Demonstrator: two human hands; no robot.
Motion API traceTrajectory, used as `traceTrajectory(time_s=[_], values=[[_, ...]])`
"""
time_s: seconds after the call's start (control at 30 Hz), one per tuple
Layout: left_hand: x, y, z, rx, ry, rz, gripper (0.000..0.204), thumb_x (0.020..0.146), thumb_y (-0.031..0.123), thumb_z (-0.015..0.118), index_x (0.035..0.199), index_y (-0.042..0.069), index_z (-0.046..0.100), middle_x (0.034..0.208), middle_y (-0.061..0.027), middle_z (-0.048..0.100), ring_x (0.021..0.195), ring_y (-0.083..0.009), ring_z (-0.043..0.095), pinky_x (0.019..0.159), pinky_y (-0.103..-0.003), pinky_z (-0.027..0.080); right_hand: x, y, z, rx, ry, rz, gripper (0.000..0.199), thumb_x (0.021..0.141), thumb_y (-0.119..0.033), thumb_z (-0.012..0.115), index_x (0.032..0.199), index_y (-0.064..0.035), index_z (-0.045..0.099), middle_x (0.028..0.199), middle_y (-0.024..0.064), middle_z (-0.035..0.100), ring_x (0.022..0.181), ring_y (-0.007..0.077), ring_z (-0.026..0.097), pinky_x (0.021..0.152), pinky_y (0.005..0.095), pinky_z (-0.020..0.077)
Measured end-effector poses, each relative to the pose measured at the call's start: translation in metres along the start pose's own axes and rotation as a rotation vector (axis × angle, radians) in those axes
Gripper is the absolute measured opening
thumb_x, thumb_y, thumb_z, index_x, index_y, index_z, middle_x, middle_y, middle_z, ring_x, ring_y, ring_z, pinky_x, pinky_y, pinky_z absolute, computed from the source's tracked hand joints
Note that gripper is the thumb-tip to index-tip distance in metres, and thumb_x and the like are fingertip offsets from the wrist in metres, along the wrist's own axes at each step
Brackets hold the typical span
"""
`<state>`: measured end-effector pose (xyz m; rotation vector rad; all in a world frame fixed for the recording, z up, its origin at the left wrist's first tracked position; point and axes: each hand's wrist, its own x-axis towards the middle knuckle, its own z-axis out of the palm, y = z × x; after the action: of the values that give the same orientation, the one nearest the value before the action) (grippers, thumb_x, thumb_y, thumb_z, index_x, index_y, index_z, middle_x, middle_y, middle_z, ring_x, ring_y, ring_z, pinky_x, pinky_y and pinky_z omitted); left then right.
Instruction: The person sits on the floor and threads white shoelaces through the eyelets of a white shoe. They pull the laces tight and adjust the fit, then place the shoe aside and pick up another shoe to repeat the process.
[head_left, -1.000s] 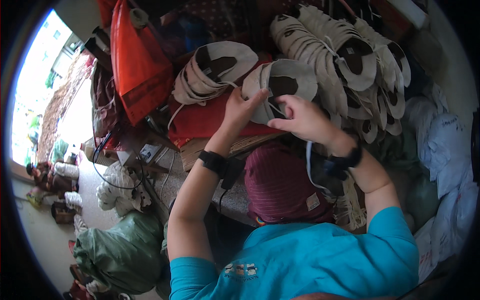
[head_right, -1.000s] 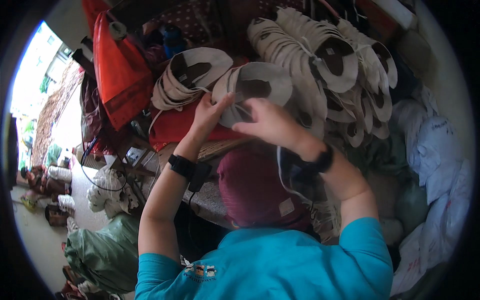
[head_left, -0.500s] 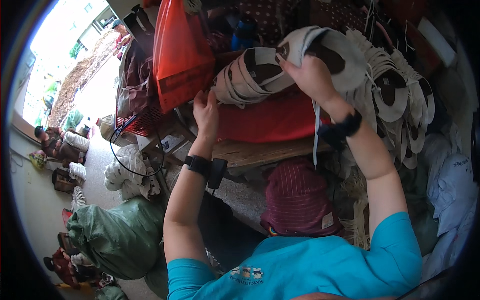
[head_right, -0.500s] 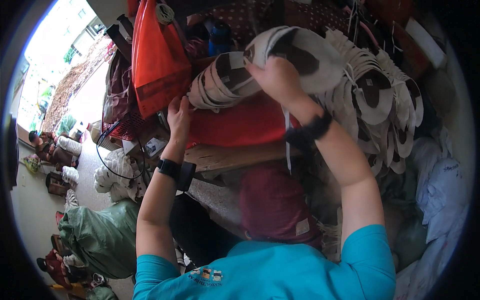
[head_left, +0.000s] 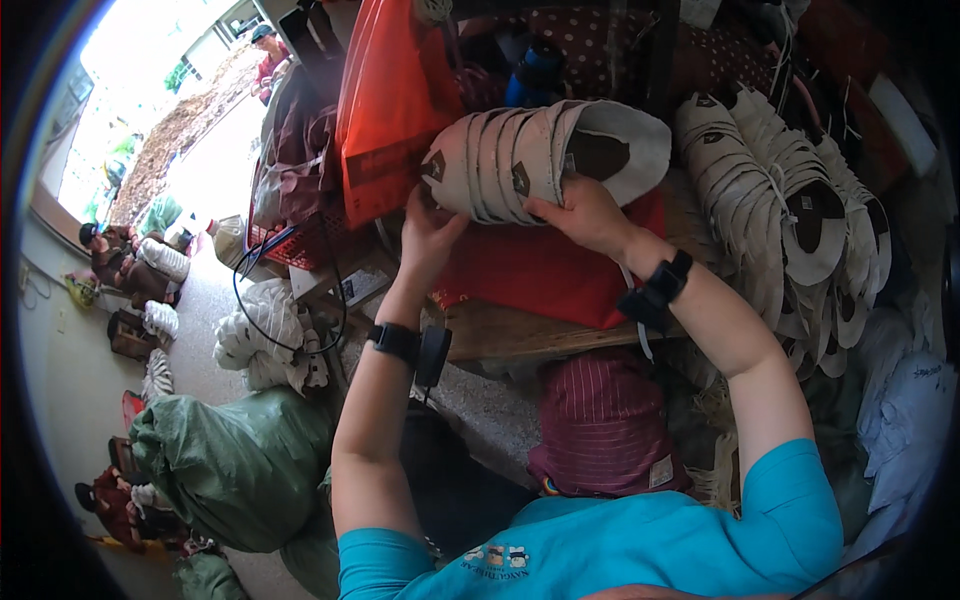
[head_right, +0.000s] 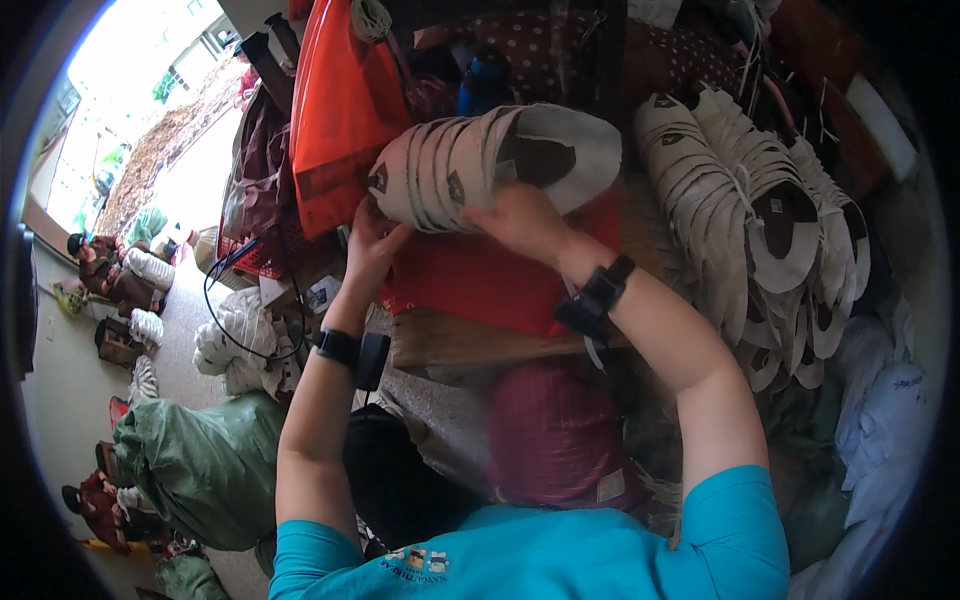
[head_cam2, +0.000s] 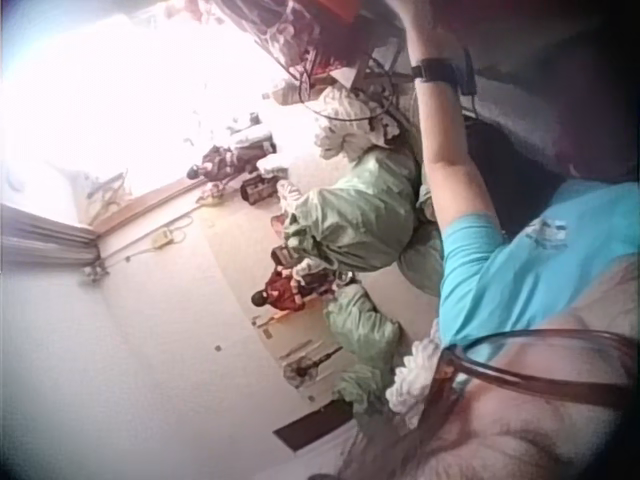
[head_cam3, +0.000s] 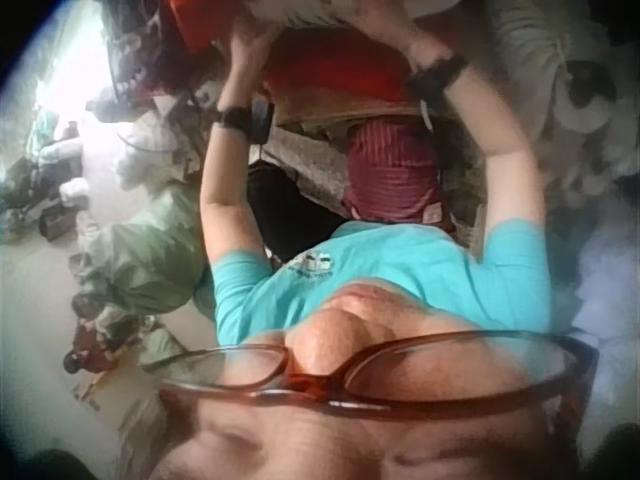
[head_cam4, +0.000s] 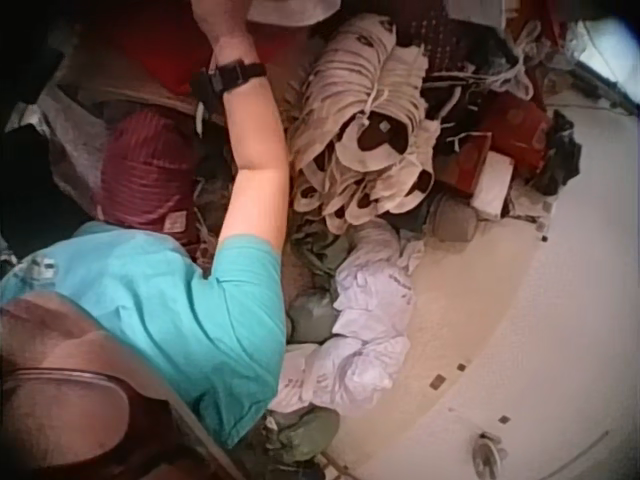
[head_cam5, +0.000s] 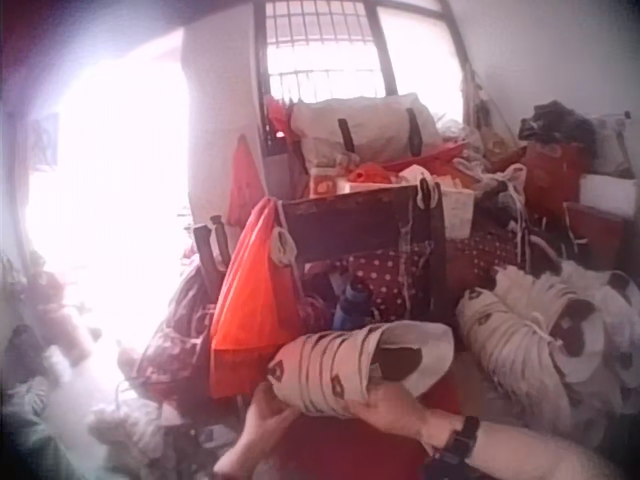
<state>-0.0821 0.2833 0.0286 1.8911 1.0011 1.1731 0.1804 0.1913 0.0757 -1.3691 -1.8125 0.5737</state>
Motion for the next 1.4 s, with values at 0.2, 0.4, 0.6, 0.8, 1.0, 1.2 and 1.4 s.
traceTrajectory(time_s=[0.2, 0.4, 0.6, 0.8, 1.0, 1.2, 1.4], values=[[-0.025, -0.039, -0.033, 0.094, 0.039, -0.194, 0.043, 0.09, 0.012, 0.069, 0.129, -0.001, 0.056, 0.111, -0.0076, 0.066, 0.089, -0.0111, 0.064, 0.077, -0.026, 0.052, -0.015, 0.018, -0.002, 0.111, -0.063, 0.07, 0.068, 0.086, -0.036, 0.074, 0.135, 0.004, 0.05, 0.135, 0.0205, 0.057, 0.126, 0.029, 0.055, 0.106, 0.0352, 0.0403], [-0.164, -0.025, -0.164, -0.138, 0.137, -0.397, 0.022, 0.096, 0.013, 0.063, 0.114, 0.001, 0.067, 0.097, -0.001, 0.067, 0.079, -0.0067, 0.062, 0.07, -0.022, 0.05, -0.041, 0.006, -0.022, 0.097, -0.229, 0.266, 0.06, 0.089, -0.031, 0.073, 0.134, 0.002, 0.051, 0.105, 0.0084, 0.066, 0.088, 0.0149, 0.064, 0.071, 0.0273, 0.0531], [-0.366, -0.042, -0.248, -0.102, 0.537, -0.86, 0.022, 0.095, 0.016, 0.061, 0.111, 0.003, 0.067, 0.093, -0.0031, 0.069, 0.07, -0.0097, 0.062, 0.063, -0.024, 0.051, -0.136, -0.026, -0.089, 0.22, -0.192, 0.573, 0.046, 0.099, -0.028, 0.059, 0.138, -0.0042, 0.05, 0.108, 0.0041, 0.066, 0.073, 0.0066, 0.066, 0.051, 0.0184, 0.0423], [-0.588, -0.084, -0.22, -0.066, 0.686, -1.259, 0.021, 0.09, 0.018, 0.063, 0.105, 0.004, 0.068, 0.074, -0.0028, 0.066, 0.064, -0.01, 0.061, 0.055, -0.025, 0.048, -0.16, 0.019, -0.186, -0.24, -0.174, 0.616, 0.036, 0.1, -0.029, 0.057, 0.128, -0.007, 0.063, 0.087, -0.0071, 0.061, 0.052, -0.0005, 0.034, 0.044, 0.0184, 0.0256], [-0.643, -0.105, -0.148, 0.824, 0.023, -1.295, 0.056, 0.076, 0.029, 0.076, 0.126, 0.01, 0.06, 0.119, -0.0167, 0.059, 0.115, -0.035, 0.054, 0.101, -0.044, 0.045, -0.174, 0.096, -0.283, -0.273, -0.052, 0.679, 0.031, 0.102, -0.029, 0.056, 0.122, -0.0091, 0.067, 0.073, -0.0093, 0.055, 0.048, -0.0007, 0.031, 0.043, 0.019, 0.0238], [-0.642, -0.09, -0.126, 0.922, 0.33, -1.229, 0.075, 0.078, 0.027, 0.078, 0.138, 0.005, 0.04, 0.129, -0.0184, 0.047, 0.117, -0.0404, 0.052, 0.098, -0.045, 0.049, -0.173, 0.096, -0.263, -0.538, -0.075, 0.401, 0.034, 0.1, -0.031, 0.058, 0.119, -0.0032, 0.068, 0.086, -0.0029, 0.063, 0.068, 0.0044, 0.048, 0.064, 0.0193, 0.0387], [-0.683, -0.104, -0.105, 0.518, 0.372, -1.663, 0.079, 0.095, 0.063, 0.038, 0.107, -0.009, 0.068, 0.122, -0.0329, 0.06, 0.116, -0.0441, 0.057, 0.1, -0.05, 0.044, -0.172, 0.089, -0.263, -0.49, -0.101, 0.453, 0.037, 0.1, -0.032, 0.059, 0.118, -0.001, 0.068, 0.093, -0.0007, 0.065, 0.078, 0.0068, 0.051, 0.074, 0.0209, 0.0413]])
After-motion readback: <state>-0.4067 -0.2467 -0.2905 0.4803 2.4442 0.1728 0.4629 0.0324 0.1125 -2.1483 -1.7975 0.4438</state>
